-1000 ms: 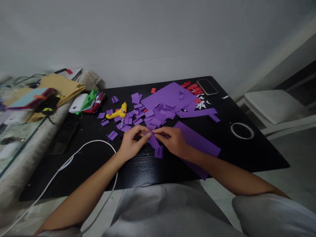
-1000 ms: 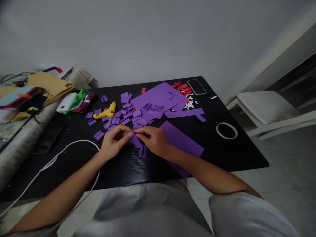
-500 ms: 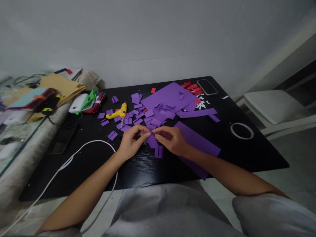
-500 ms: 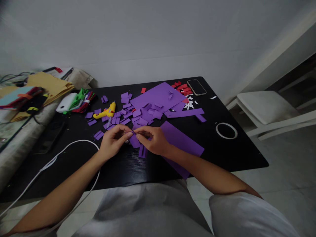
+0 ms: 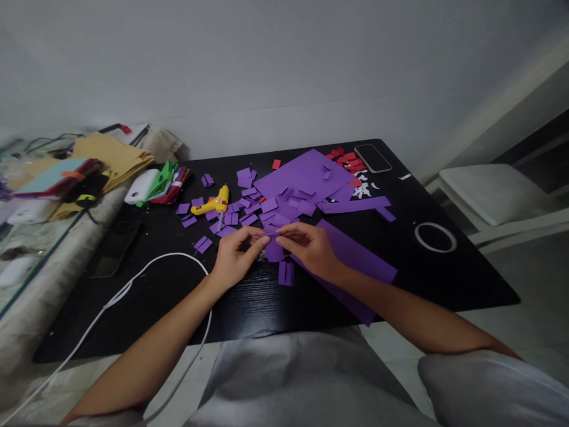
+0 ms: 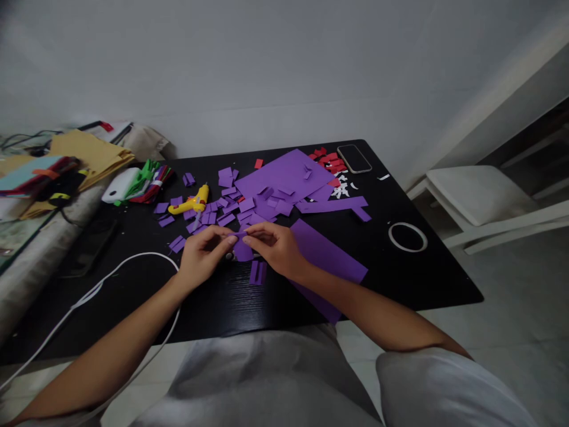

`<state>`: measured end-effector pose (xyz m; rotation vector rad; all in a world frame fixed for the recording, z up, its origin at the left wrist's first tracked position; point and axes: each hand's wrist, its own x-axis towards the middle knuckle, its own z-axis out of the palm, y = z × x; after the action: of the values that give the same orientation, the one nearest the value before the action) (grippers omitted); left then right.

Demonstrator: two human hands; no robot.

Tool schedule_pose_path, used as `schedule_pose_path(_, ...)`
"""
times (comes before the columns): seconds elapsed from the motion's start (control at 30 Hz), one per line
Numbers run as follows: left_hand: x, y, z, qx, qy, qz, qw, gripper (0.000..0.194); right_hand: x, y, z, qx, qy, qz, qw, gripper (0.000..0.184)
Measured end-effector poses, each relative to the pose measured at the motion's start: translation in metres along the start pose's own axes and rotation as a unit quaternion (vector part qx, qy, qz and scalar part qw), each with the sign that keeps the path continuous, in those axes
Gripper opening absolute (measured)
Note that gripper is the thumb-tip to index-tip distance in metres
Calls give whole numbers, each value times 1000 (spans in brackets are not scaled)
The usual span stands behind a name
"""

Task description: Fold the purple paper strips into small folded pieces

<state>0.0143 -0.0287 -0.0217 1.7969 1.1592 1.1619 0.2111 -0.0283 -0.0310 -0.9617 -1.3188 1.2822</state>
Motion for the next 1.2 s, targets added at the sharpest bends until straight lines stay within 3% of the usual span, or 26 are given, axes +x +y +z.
schedule_pose_path(0.17, -1, 0, -1, 61, 15, 49, 997, 15, -1, -1, 0, -25, -2, -14, 1000, 18)
schedule_pose_path(0.4, -2, -1, -1, 51, -2, 39, 998, 16, -1, 1, -2, -78, -3, -44, 996, 15)
schedule_pose_path(0.6, -1, 0, -1, 43, -8, 52, 998, 13, -1, 1, 0, -50, 7, -50, 997, 15)
schedule_pose_path(0.8, 0, 4, -2, 63, -32, 91, 993, 11, -3, 0, 0, -66, -33, -56, 996, 13)
schedule_pose_path(1.03, -1, 2, 3, -26, -40, 12, 999, 16, -1, 4, -2, -111, -28, -76, 991, 14)
schedule_pose_path(1.2, -1, 0, 1, -24, -35, 1, 999, 17, 0, 6, -1, -99, -35, -47, 993, 16)
